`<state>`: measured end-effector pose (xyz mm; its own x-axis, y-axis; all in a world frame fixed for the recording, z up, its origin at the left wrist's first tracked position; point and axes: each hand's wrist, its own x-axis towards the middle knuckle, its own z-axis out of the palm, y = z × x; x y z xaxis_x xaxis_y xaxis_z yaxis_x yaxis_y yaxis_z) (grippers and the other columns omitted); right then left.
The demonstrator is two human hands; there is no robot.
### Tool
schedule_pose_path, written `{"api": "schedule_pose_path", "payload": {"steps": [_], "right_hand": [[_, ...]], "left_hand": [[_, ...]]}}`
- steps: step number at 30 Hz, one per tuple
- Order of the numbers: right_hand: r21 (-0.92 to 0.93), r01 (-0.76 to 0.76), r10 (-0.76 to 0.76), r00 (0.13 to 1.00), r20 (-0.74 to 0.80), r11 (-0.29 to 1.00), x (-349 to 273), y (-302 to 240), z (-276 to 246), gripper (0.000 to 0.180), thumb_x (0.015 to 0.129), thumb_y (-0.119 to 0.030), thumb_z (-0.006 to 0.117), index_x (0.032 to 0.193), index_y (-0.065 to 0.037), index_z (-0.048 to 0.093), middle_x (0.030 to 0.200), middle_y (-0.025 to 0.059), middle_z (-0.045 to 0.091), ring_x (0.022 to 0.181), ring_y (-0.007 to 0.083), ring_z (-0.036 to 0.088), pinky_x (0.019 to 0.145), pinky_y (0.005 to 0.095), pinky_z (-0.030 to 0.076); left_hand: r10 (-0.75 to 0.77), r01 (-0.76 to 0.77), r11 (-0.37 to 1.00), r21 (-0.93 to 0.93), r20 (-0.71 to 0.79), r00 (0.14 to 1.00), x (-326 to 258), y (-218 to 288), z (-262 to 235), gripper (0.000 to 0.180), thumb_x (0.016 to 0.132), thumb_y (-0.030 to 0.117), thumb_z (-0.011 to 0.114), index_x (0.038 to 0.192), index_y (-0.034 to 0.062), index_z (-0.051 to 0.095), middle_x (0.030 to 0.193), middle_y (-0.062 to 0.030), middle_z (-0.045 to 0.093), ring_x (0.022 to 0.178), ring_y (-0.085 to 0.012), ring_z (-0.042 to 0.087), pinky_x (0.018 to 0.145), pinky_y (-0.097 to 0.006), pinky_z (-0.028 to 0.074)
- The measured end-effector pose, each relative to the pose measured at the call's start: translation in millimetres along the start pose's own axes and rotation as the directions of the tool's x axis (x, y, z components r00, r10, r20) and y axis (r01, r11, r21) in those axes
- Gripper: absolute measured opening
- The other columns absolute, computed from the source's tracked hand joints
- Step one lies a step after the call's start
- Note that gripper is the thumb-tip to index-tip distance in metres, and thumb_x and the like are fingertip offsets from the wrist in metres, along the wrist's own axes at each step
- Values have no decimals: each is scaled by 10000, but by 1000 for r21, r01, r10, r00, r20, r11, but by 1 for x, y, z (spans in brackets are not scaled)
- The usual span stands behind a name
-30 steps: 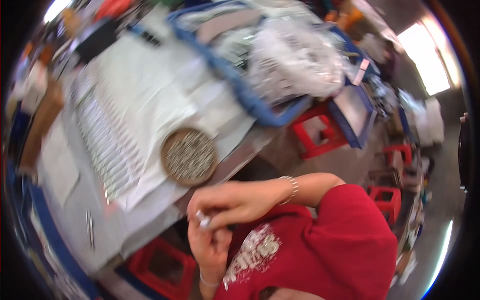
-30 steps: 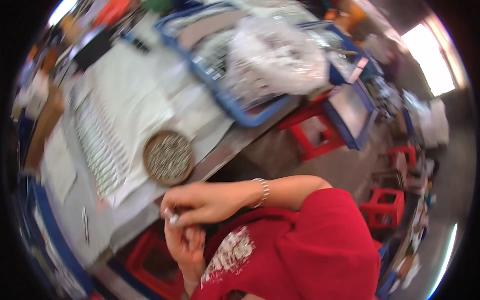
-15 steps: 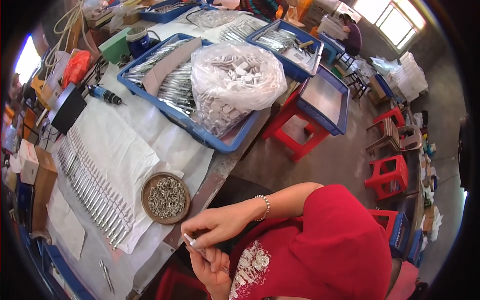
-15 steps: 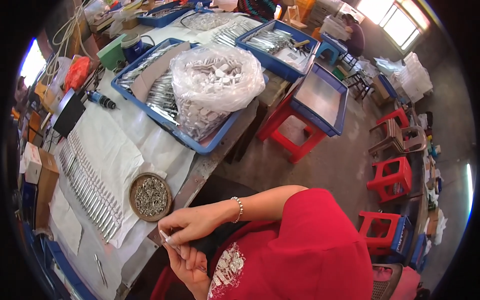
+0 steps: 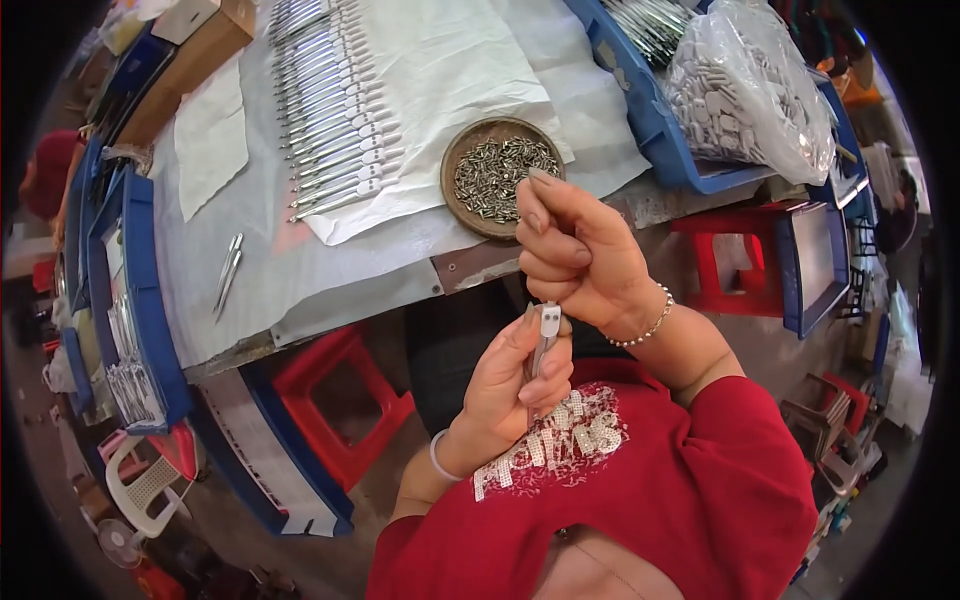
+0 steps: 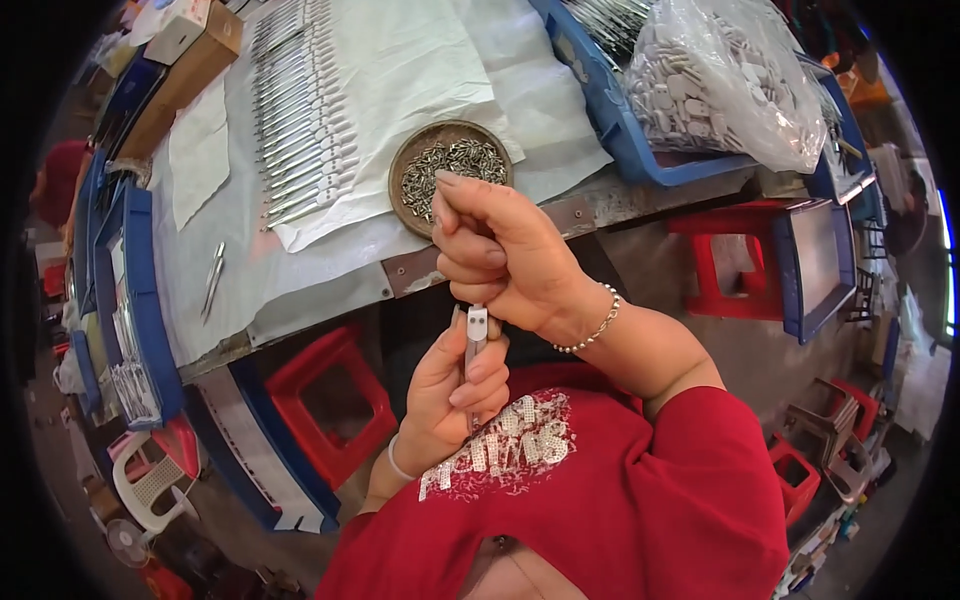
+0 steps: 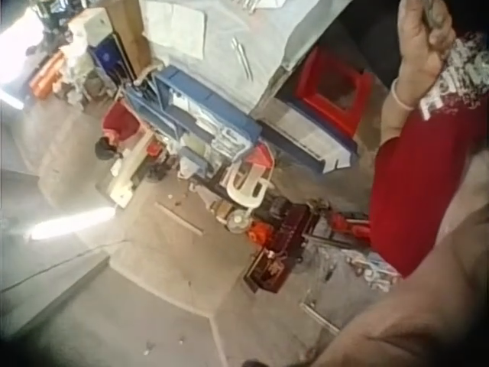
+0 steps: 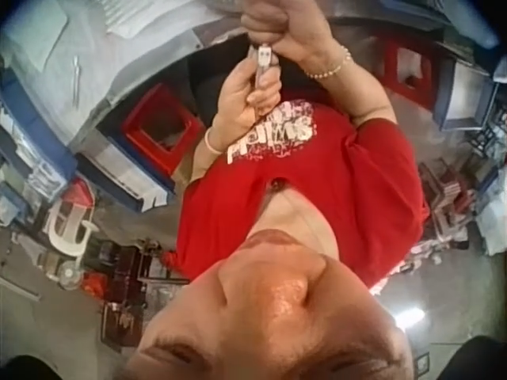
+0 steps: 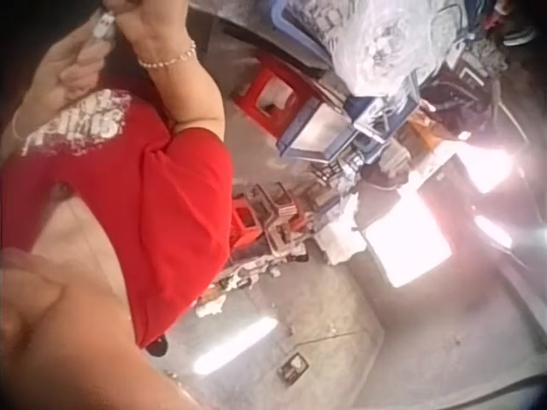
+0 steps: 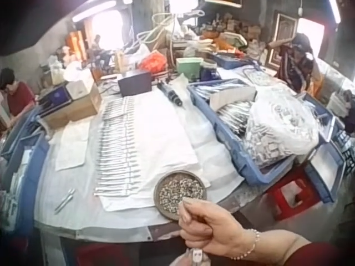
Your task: Assembling small metal parts into plastic housings at a factory workbench.
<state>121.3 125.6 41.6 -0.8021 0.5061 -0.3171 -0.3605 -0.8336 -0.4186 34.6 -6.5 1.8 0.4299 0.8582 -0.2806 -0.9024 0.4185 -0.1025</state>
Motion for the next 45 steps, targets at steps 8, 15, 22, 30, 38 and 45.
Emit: {"api": "schedule_pose_path", "payload": {"steps": [8, 15, 22, 30, 38, 45], "right_hand": [[-88, 2, -10, 996, -86, 996, 10, 8, 8, 284, 944, -299, 407, 728, -116, 424, 468, -79, 234, 388, 34, 147, 353, 192, 128], [-154, -11, -6, 994, -110, 988, 18, 10, 11, 274, 940, -289, 419, 734, -108, 433, 473, -74, 246, 394, 33, 162, 355, 198, 130], [-239, 27, -50, 995, -91, 971, 17, 12, 17, 274, 940, -281, 424, 737, -98, 436, 473, -65, 260, 390, 36, 176, 354, 205, 140], [-225, 31, -51, 995, -84, 974, 11, 19, 24, 290, 945, -280, 421, 733, -83, 439, 468, -54, 263, 378, 38, 173, 346, 210, 140], [-219, 71, -87, 994, -62, 973, 8, 17, 21, 287, 944, -276, 421, 733, -83, 442, 467, -54, 265, 376, 36, 168, 342, 211, 138], [-165, 16, -29, 996, -81, 986, 15, 14, 7, 262, 931, -255, 467, 741, -75, 475, 471, -48, 295, 393, 42, 206, 357, 208, 160]], "left_hand": [[35, -34, 998, -43, 29, 999, -4, 5, -4, 307, 978, 314, 355, 1010, 41, 489, 661, -7, 437, 413, -41, 329, 394, -177, 256], [44, -44, 999, -22, -12, 999, -5, 13, -3, 285, 977, 315, 368, 949, 49, 468, 662, -19, 483, 394, -47, 331, 367, -185, 259], [263, -205, 880, 428, -81, 961, -10, 15, 9, 305, 975, 307, 385, 964, 29, 510, 630, -65, 546, 397, -80, 410, 377, -177, 318], [365, -259, 652, 712, 4, 931, -13, 13, 7, 215, 969, 220, 415, 935, 26, 499, 606, -33, 525, 407, -50, 414, 380, -156, 308], [388, -274, 673, 687, -13, 922, -10, 10, 5, 259, 973, 245, 398, 929, 17, 514, 592, -37, 522, 400, -52, 389, 375, -164, 290], [10, -2, 997, 82, -98, 995, -11, 20, -3, 246, 980, 233, 334, 1055, 58, 488, 621, -37, 497, 406, -69, 346, 382, -194, 276]]}}
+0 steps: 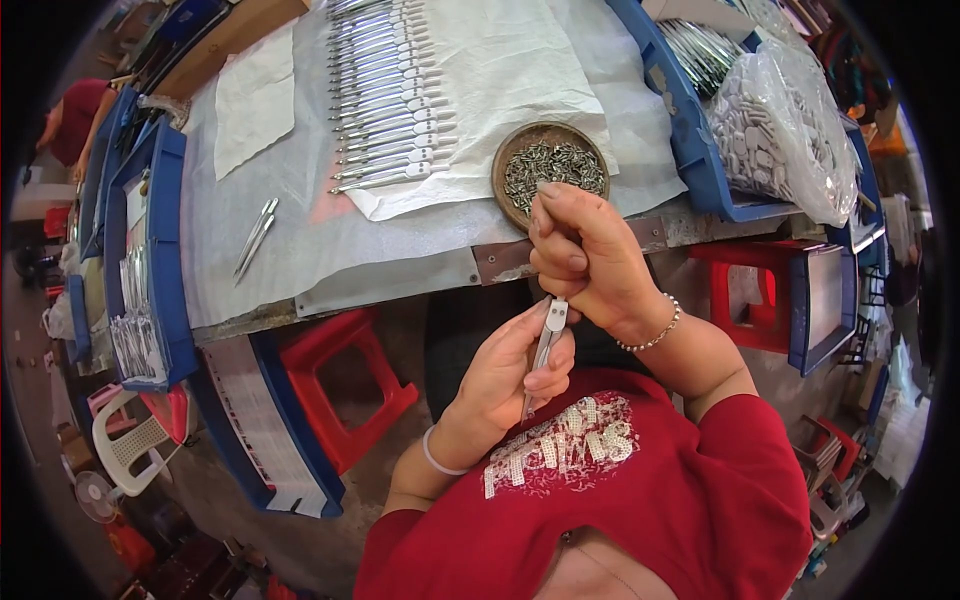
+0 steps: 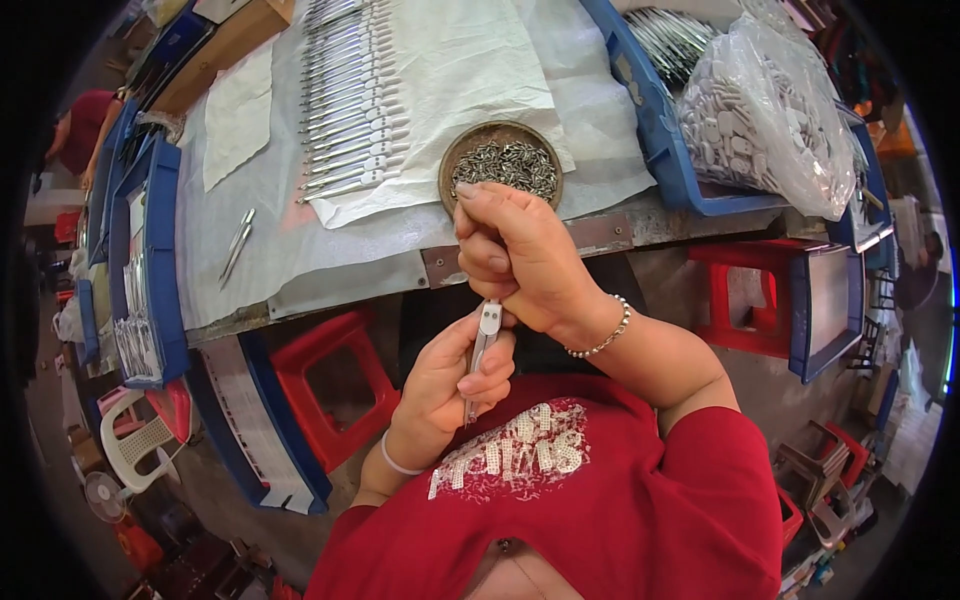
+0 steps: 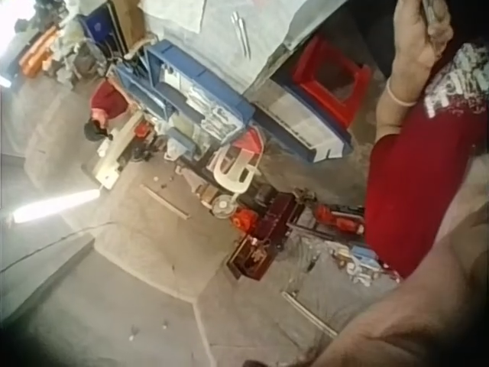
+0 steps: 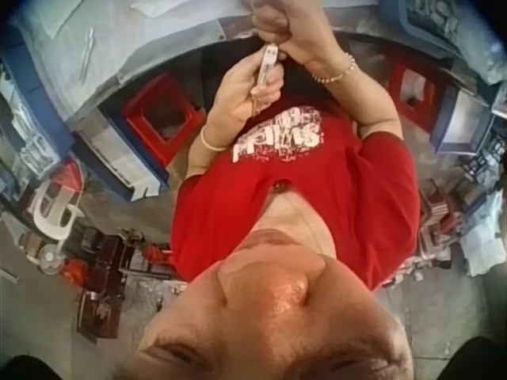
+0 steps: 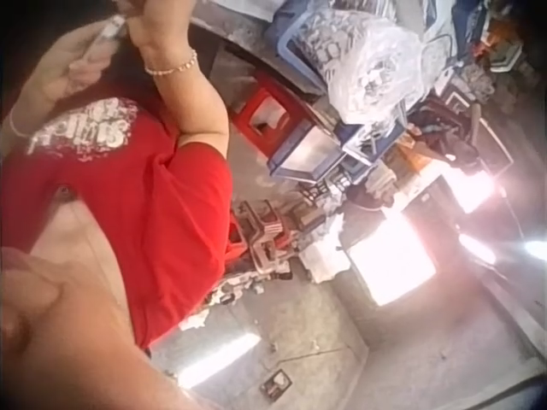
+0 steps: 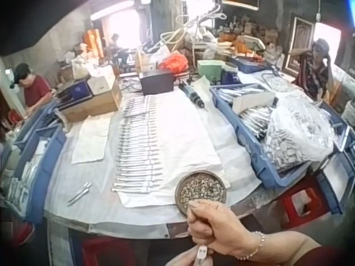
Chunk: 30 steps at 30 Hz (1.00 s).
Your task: Assembling small metal parts into plastic housings at a factory workbench.
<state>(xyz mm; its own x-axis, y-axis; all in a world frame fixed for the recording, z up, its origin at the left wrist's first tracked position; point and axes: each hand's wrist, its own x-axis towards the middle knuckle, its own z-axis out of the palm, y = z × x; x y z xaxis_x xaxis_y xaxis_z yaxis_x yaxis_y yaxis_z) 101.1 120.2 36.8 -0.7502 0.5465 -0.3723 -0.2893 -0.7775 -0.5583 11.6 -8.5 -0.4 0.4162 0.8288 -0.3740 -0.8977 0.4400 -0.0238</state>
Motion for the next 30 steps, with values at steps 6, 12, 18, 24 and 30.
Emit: {"api": "schedule_pose_path", "payload": {"steps": [6, 12, 18, 24, 30], "right_hand": [[-785, 429, -237, 903, 359, 446, -12, -19, 8, 111, 827, -60, 561, 932, -26, 545, 862, 62, 560, 732, 142, 534, 655, 245, 443], [-365, 781, 262, 543, 798, -507, -32, -37, 32, 183, 754, -249, 553, 780, -70, 528, 765, 17, 480, 719, 161, 475, 588, 287, 373], [-144, 862, 517, 417, 747, -487, -32, -41, 64, 151, 742, -199, 568, 711, -56, 531, 712, 27, 482, 681, 147, 479, 560, 266, 371], [-324, 773, 342, 558, 756, -546, 30, -107, 92, 151, 758, -130, 555, 855, -27, 502, 835, 112, 505, 752, 275, 542, 631, 344, 460], [-551, 566, -76, 652, 754, -614, 177, -152, 81, 100, 757, -41, 582, 823, 9, 526, 773, 148, 560, 702, 314, 554, 634, 379, 441]], "left_hand": [[4, -4, 1000, -1, -25, 1000, -6, 11, 6, 195, 976, 217, 357, 1073, 100, 478, 647, -30, 490, 424, -57, 353, 388, -187, 268], [-10, 15, 987, 163, -27, 1000, -16, 18, 10, 164, 964, 210, 384, 1021, 109, 500, 663, -2, 485, 420, -34, 359, 362, -168, 261], [-47, 59, 982, 182, -68, 997, -24, 30, 24, 269, 958, 162, 372, 1195, 65, 455, 880, -35, 572, 575, -73, 538, 423, -160, 399], [279, -294, 949, 117, 128, 952, -44, 75, 16, 434, 973, 295, 351, 1374, 165, 249, 1324, -207, 412, 1112, -296, 516, 943, -424, 427], [430, -444, 884, 145, 122, 895, -50, 91, 10, 574, 956, 221, 396, 1427, 180, 70, 1386, -206, 328, 1113, -320, 506, 939, -437, 422]]}}
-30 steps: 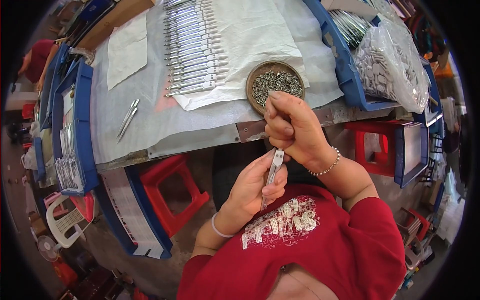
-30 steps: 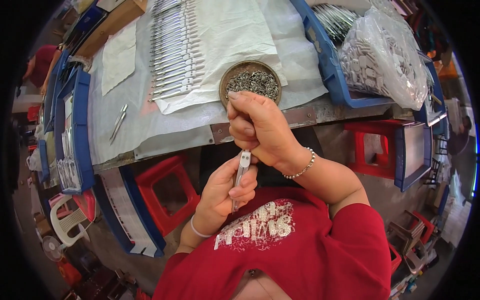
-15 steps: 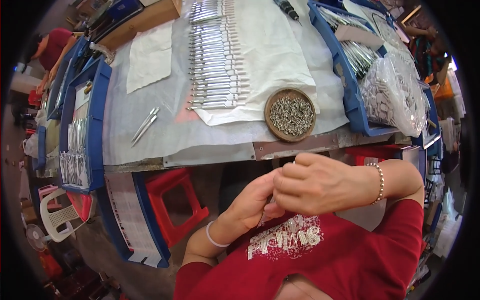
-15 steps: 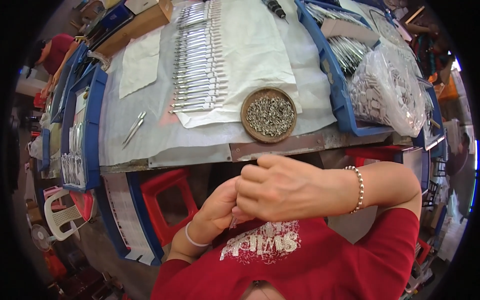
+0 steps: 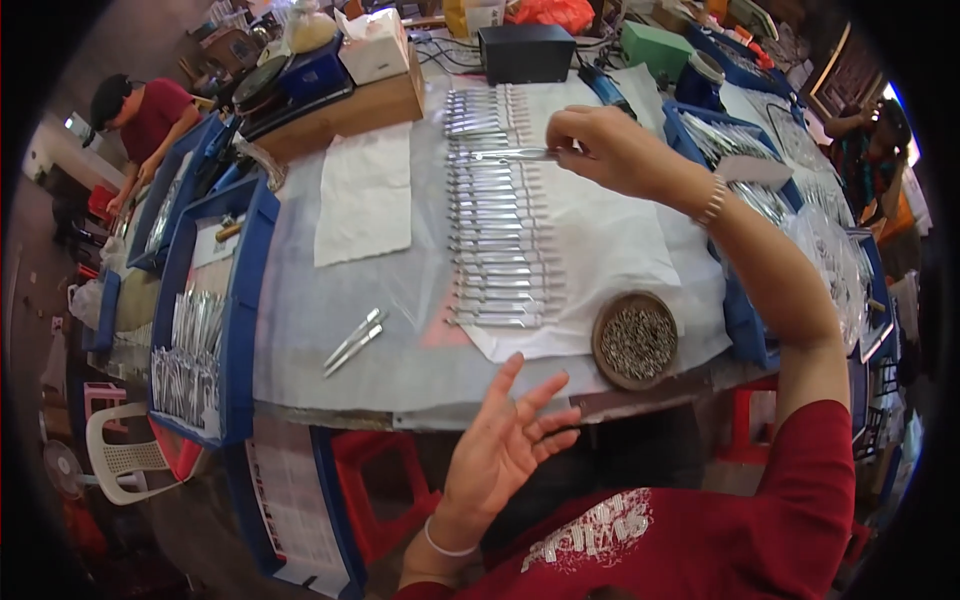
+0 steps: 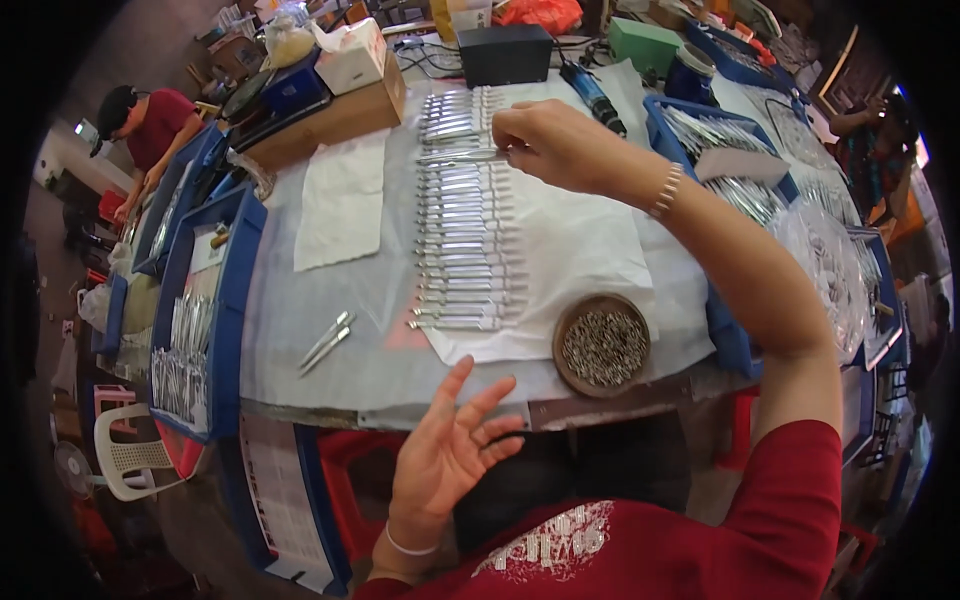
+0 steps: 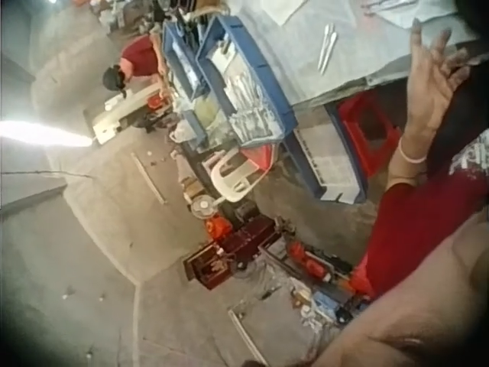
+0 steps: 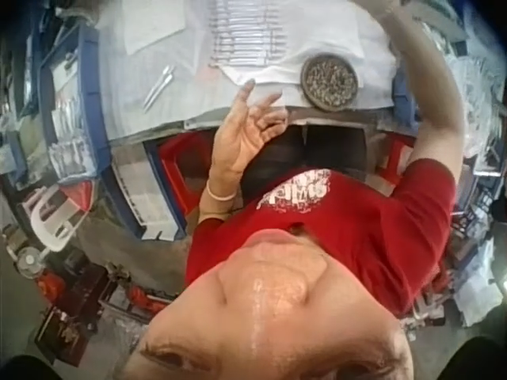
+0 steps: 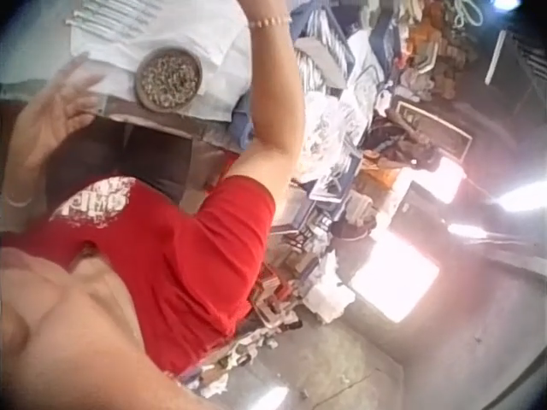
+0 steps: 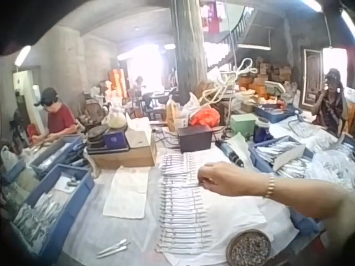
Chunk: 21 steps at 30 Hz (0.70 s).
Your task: Assembling small metal parts into plastic housings at a factory workbench.
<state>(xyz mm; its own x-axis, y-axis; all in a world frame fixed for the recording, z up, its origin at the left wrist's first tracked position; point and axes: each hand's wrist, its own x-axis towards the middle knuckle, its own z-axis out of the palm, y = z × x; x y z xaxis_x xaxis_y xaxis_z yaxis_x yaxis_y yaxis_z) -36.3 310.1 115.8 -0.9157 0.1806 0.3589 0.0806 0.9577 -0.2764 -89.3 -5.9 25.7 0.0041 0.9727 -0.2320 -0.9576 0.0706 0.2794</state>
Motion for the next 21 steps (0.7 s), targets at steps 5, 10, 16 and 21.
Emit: {"api": "schedule_pose_path", "payload": {"steps": [5, 10, 16, 21], "right_hand": [[-33, -93, 89, 991, -104, 995, 60, 77, 84, 78, 730, -40, 567, 788, 10, 550, 738, 161, 579, 727, 333, 561, 669, 399, 446], [-102, -128, 126, 992, -24, 987, 82, 106, 118, 68, 737, -23, 528, 797, 1, 549, 784, 163, 570, 797, 337, 553, 727, 404, 439], [-132, -199, 202, 979, 13, 971, 88, 115, 126, 62, 748, -22, 521, 797, 5, 548, 822, 163, 562, 834, 334, 546, 761, 400, 434], [-105, -202, 195, 978, -79, 974, 85, 116, 123, 59, 749, -26, 531, 794, 9, 546, 851, 175, 547, 838, 337, 539, 768, 395, 433]], "left_hand": [[-3, 5, 999, 48, -34, 999, -5, 5, -3, 623, 952, 187, 411, 1430, 162, 12, 1403, -210, 297, 1117, -314, 505, 934, -419, 428], [-12, 11, 1000, 26, 11, 1000, -8, 12, -11, 664, 944, 173, 426, 1435, 172, -21, 1423, -234, 241, 1146, -320, 489, 962, -425, 401], [-29, 30, 998, 49, -20, 999, -2, 19, -14, 659, 931, 172, 433, 1437, 141, 12, 1400, -268, 263, 1103, -345, 520, 920, -447, 431], [-32, 30, 999, 35, 40, 999, -5, 19, -14, 651, 940, 134, 413, 1438, 160, -6, 1416, -247, 239, 1118, -302, 509, 940, -407, 425]]}}
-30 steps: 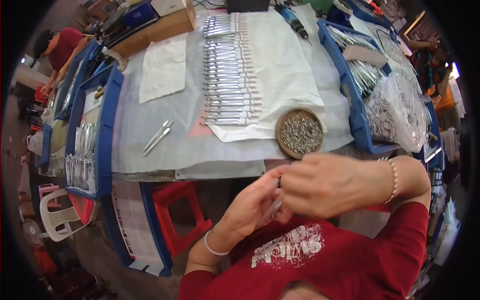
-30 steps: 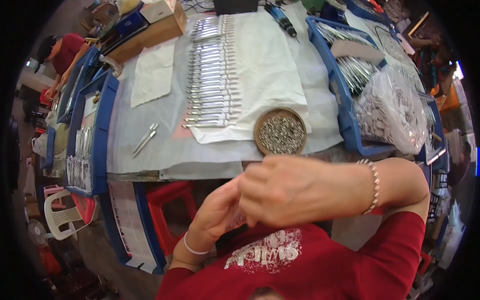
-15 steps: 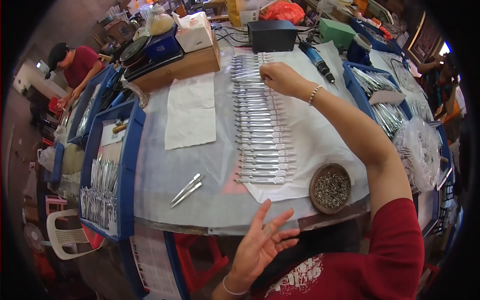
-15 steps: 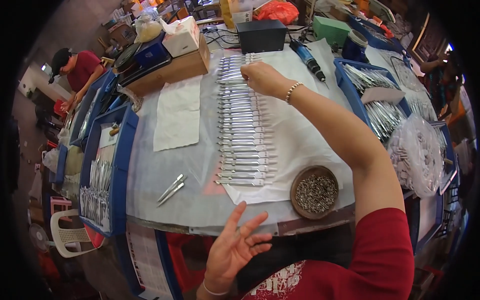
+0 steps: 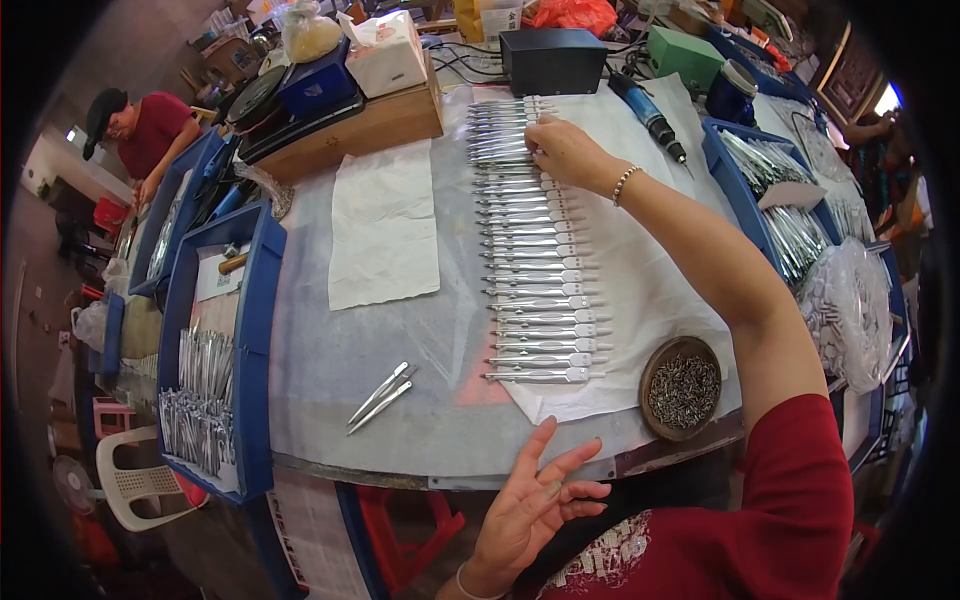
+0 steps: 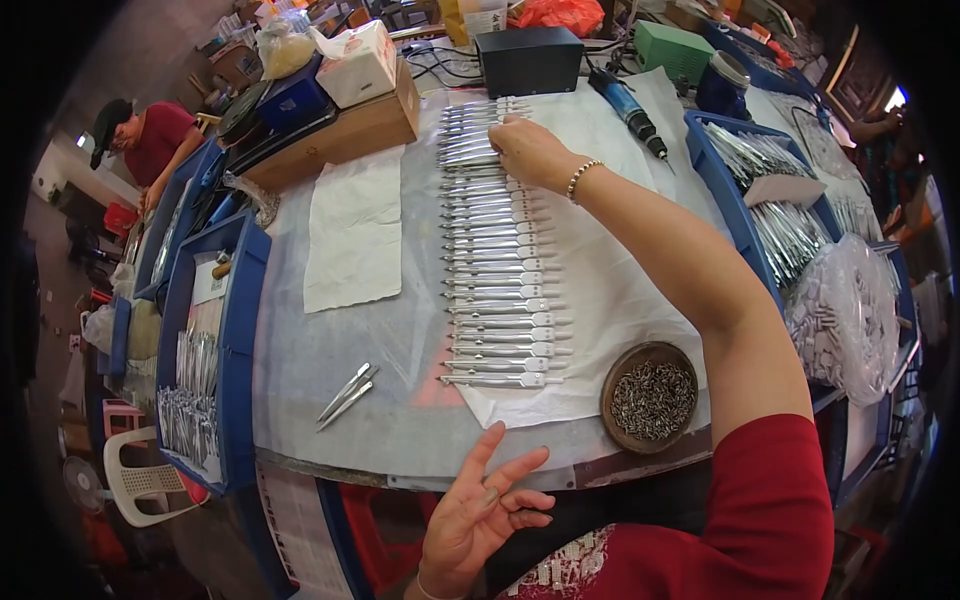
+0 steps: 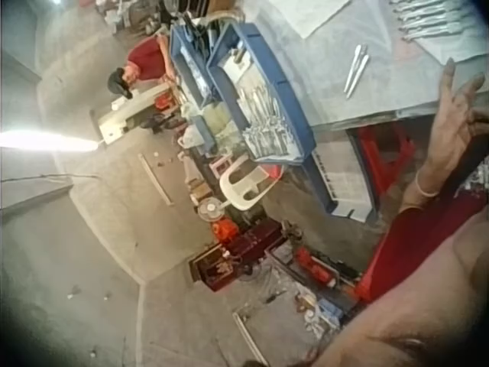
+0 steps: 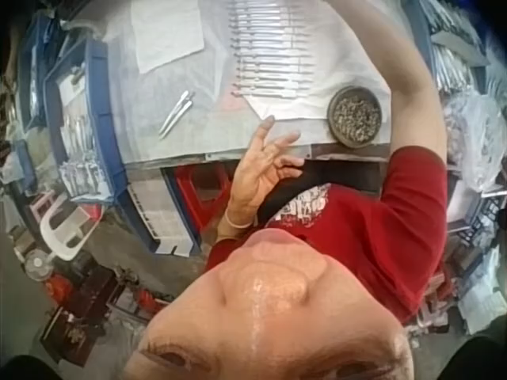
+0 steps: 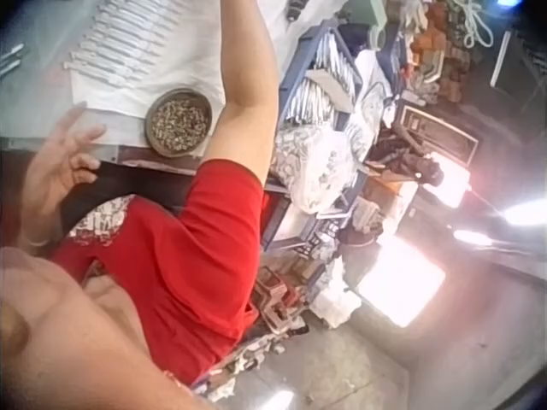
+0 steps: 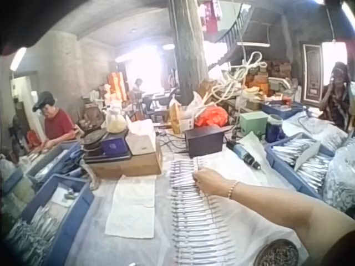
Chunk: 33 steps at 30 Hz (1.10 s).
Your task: Assembling small metal parts into plastic housings at a factory workbench.
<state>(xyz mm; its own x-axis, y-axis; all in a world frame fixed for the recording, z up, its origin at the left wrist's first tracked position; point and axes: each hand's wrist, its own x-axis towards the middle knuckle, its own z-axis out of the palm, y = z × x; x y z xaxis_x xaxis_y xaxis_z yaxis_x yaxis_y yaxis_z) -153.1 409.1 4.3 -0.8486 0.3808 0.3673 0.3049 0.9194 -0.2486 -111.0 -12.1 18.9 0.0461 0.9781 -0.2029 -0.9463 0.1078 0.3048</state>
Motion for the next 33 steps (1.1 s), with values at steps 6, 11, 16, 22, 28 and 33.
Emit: {"api": "schedule_pose_path", "payload": {"steps": [6, 11, 16, 22, 28, 33], "right_hand": [[-39, -22, 24, 999, 31, 999, -30, -20, -41, 93, 746, -21, 539, 833, 12, 537, 858, 172, 545, 843, 338, 541, 766, 394, 435], [-23, 29, -23, 977, 212, 999, -104, -55, -114, 111, 793, -61, 554, 868, 18, 533, 865, 168, 570, 803, 312, 564, 721, 384, 444], [160, -60, 11, 958, 286, 985, -219, -108, -179, 121, 805, -56, 575, 907, 1, 546, 797, 150, 584, 735, 299, 576, 642, 355, 450], [366, -434, 357, 897, 262, 823, -340, -119, -173, 159, 811, -43, 578, 957, 12, 549, 759, 109, 589, 654, 191, 574, 598, 273, 448], [545, -500, 480, 856, 192, 673, -369, -127, -152, 227, 840, -60, 564, 1053, 8, 521, 795, 86, 616, 645, 97, 544, 584, 234, 433], [492, -547, 505, 832, 231, 677, -358, -122, -151, 226, 840, -70, 562, 1046, 6, 511, 768, 93, 617, 585, 112, 516, 546, 248, 413]], "left_hand": [[57, -51, 987, 153, -36, 998, -9, -14, 5, 537, 933, 83, 400, 1406, 87, 146, 1369, -218, 334, 1087, -272, 529, 917, -378, 442], [328, -266, 642, 719, 56, 943, 1, -36, 20, 439, 866, -55, 458, 1290, -32, 345, 1250, -183, 463, 1043, -232, 552, 858, -320, 466], [382, -352, -238, 905, 421, 823, 21, -45, 42, 346, 775, -71, 563, 1117, -29, 532, 1107, -193, 561, 1003, -294, 575, 847, -341, 457], [311, -334, -477, 813, 512, 801, 44, -69, 41, 316, 775, -31, 590, 1087, -21, 543, 1017, -204, 584, 885, -339, 581, 767, -362, 471], [400, -116, -484, 867, 337, 852, 63, -67, 35, 328, 839, 45, 555, 1158, -1, 491, 843, -160, 617, 549, -235, 575, 546, -347, 453], [408, -6, -441, 897, 207, 889, 85, -59, 43, 370, 832, 73, 565, 1179, 5, 457, 762, -152, 616, 589, -286, 580, 561, -374, 446]]}}
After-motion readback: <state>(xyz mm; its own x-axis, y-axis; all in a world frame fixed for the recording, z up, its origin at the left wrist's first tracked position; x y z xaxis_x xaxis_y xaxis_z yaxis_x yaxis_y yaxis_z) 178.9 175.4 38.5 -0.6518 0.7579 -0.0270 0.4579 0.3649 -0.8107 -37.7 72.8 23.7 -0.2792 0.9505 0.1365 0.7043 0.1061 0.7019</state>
